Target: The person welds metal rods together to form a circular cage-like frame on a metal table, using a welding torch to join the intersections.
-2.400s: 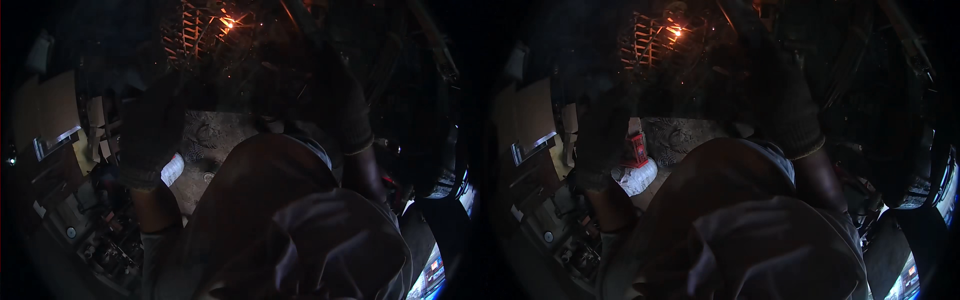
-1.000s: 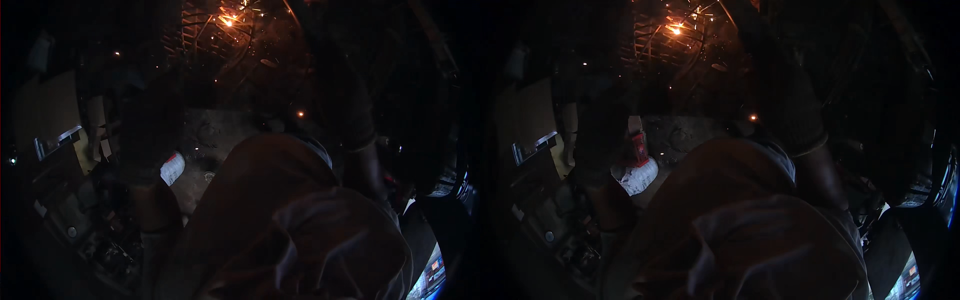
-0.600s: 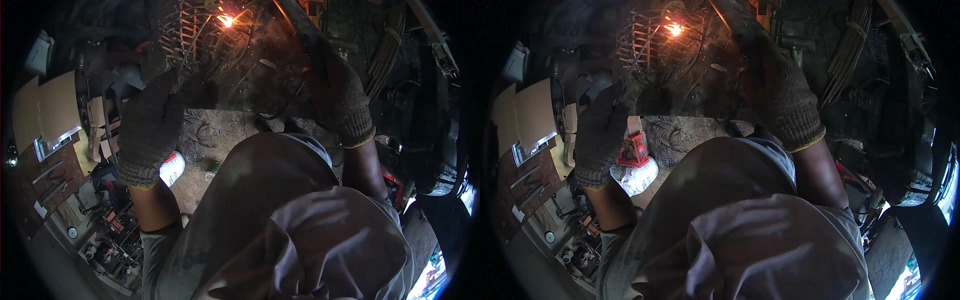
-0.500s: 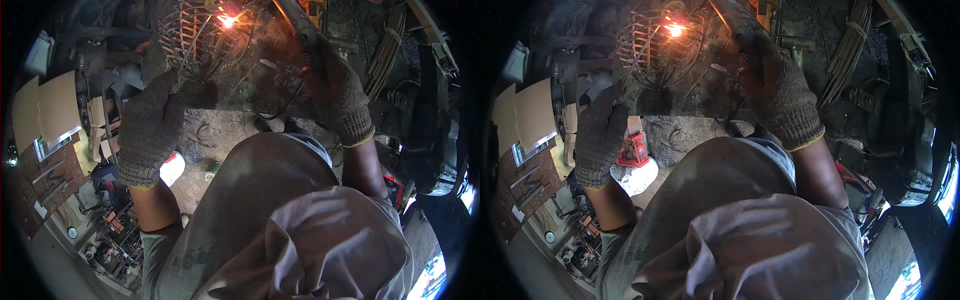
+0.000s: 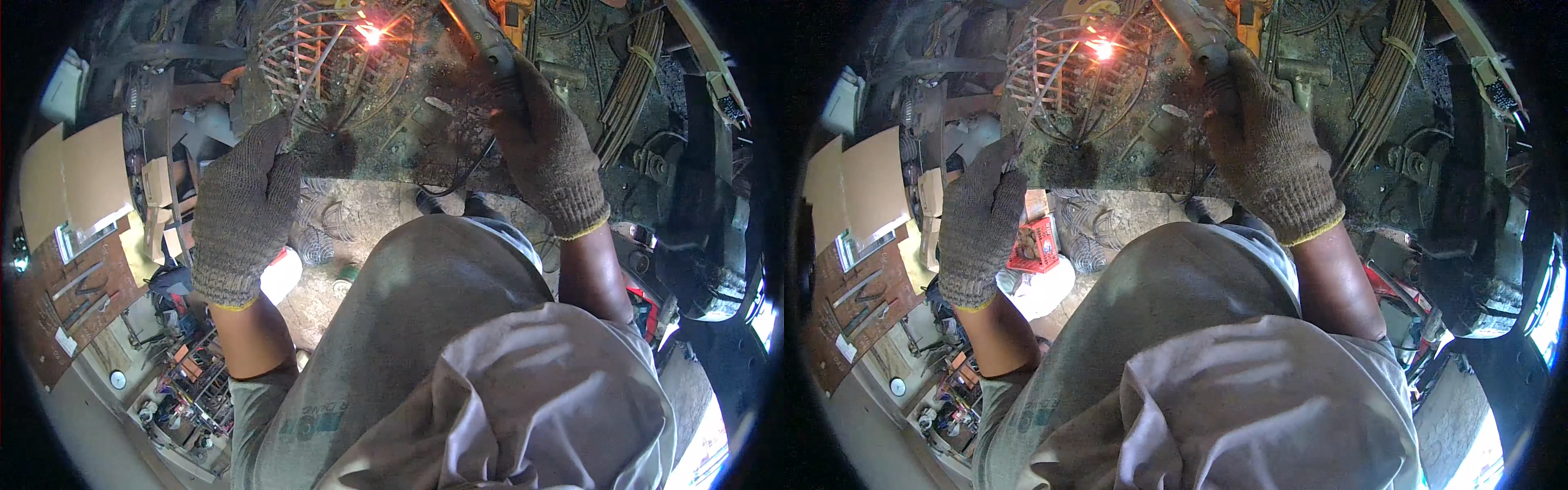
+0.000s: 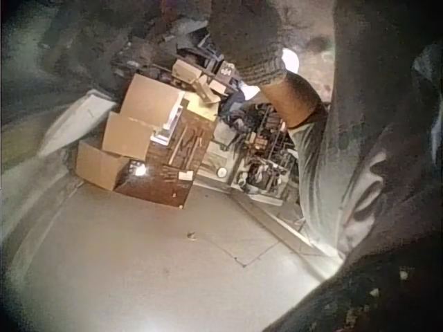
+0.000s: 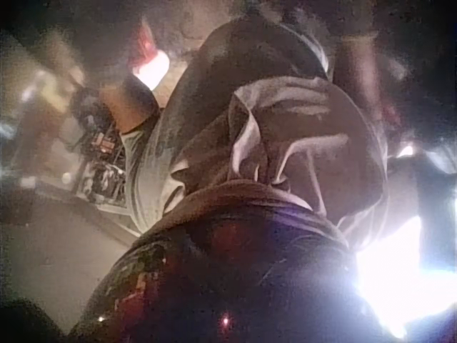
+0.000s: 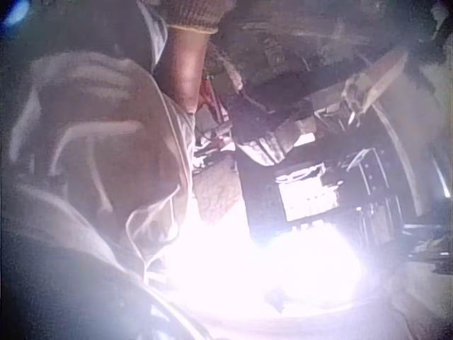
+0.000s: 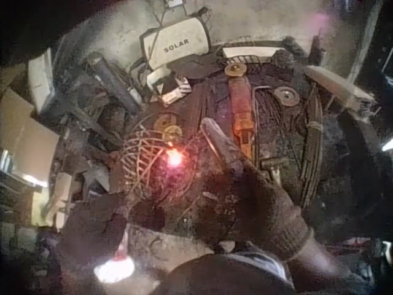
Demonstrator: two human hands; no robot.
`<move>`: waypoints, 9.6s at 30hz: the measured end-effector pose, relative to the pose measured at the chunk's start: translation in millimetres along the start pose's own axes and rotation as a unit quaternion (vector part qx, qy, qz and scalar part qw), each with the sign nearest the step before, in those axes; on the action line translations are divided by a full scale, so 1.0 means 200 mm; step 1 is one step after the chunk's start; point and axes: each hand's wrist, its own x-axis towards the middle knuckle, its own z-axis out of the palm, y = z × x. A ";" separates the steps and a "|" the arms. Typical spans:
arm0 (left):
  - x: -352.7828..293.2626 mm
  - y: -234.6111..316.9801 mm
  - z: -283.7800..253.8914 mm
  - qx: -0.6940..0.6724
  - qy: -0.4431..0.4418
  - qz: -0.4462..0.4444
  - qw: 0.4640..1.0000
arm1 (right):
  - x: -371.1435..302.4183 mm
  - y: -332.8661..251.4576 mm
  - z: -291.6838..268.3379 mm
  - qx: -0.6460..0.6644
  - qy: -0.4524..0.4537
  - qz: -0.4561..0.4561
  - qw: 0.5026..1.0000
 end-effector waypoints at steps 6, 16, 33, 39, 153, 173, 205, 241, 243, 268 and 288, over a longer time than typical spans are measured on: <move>0.00 -0.06 0.00 0.133 -0.005 0.071 0.989 | -0.02 0.12 0.08 -0.174 0.138 -0.178 0.959; 0.00 0.03 -0.04 0.106 -0.005 0.040 0.993 | -0.03 0.13 0.07 -0.246 0.087 -0.196 0.945; 0.00 -0.05 0.02 0.054 0.035 0.084 0.994 | -0.02 0.08 0.04 -0.027 0.043 -0.056 0.997; 0.00 -0.02 -0.02 0.005 -0.019 0.013 1.000 | 0.00 0.08 0.06 -0.032 0.061 -0.090 0.994; 0.03 0.31 0.24 0.238 0.023 0.122 0.963 | -0.21 0.12 -0.01 0.378 0.111 0.051 0.918; 0.03 0.37 0.22 0.215 -0.042 0.052 0.974 | -0.27 0.10 -0.06 0.357 0.081 0.073 0.928; -0.57 -0.10 0.41 -0.470 0.003 0.032 0.882 | -0.41 -0.33 0.21 0.468 0.100 0.036 0.877; -0.83 -1.93 0.76 -0.440 0.005 0.150 0.885 | -0.04 -1.15 1.90 0.590 -0.195 0.112 0.775; -0.79 -1.88 0.65 -0.397 -0.031 0.174 0.901 | -0.01 -1.13 1.86 0.649 -0.190 0.134 0.725; -0.24 -1.96 0.29 -0.779 -0.002 0.008 0.627 | 0.10 -0.91 1.20 -0.012 0.110 0.037 0.993; 0.23 -2.37 0.07 -0.245 0.018 0.245 0.938 | 0.01 -1.53 1.23 -0.456 0.146 0.209 0.853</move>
